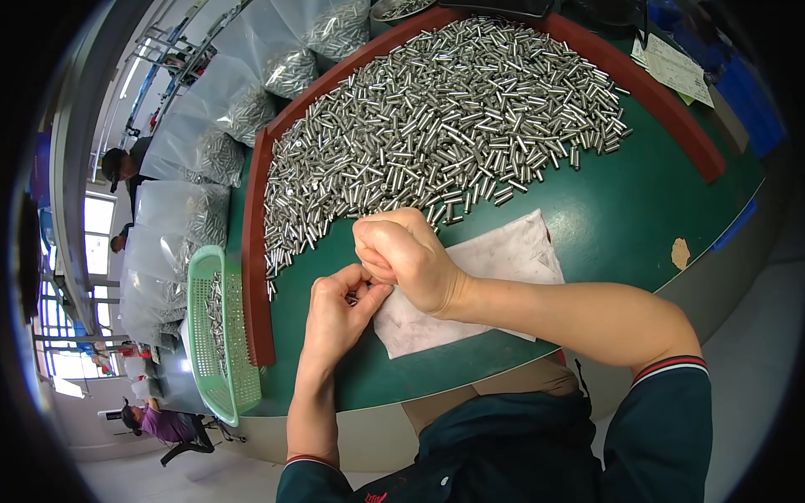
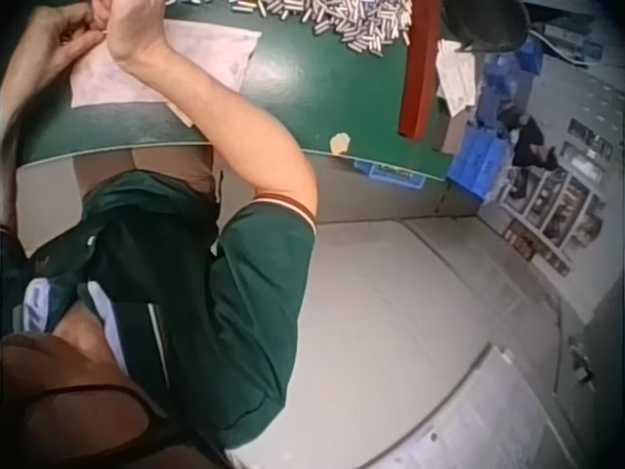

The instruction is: Inspecting small metal pins and sorting them into a basket at a factory workbench.

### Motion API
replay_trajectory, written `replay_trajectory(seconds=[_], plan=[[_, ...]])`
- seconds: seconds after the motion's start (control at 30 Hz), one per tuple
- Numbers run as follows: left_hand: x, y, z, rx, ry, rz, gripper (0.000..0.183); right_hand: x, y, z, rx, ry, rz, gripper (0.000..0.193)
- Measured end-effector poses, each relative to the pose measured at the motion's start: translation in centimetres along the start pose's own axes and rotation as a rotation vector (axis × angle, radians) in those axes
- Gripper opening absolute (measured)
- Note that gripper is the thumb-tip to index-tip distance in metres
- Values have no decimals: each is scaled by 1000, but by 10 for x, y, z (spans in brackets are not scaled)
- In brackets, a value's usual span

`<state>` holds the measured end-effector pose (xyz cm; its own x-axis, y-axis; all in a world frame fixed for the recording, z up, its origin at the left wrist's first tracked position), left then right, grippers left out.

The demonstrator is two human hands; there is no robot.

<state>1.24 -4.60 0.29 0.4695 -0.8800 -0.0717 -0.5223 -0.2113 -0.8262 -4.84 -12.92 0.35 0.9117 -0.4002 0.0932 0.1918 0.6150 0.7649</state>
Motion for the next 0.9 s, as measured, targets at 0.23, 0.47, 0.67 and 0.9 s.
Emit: replay_trajectory(seconds=[0.23, 0.47, 0.67, 0.9], plan=[[4, 0, -1, -5, -4, -2, 12, 1, 4, 4, -173, -99, 20, 32], [-1, -5, 4, 23, 4, -36, 11, 2, 8, 14, -95, -118, 9, 32], [-1, 16, 15, -1506, -221, 445, 10, 6, -9, 35, 58, -172, -20, 35], [3, 17, 29, -1563, -322, 326, 8, 8, -11, 31, 124, -112, -93, 30]])
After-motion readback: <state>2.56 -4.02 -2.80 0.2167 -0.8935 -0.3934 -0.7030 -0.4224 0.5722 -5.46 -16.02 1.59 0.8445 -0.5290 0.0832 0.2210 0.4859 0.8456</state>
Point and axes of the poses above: each hand's wrist, its own x-axis towards the middle knuckle, its own y-axis out of the palm, z = x × y, the point moved 7 cm from there along x, towards the middle knuckle, and after that the axes turned 9 degrees about x, right-handed, at the moved point
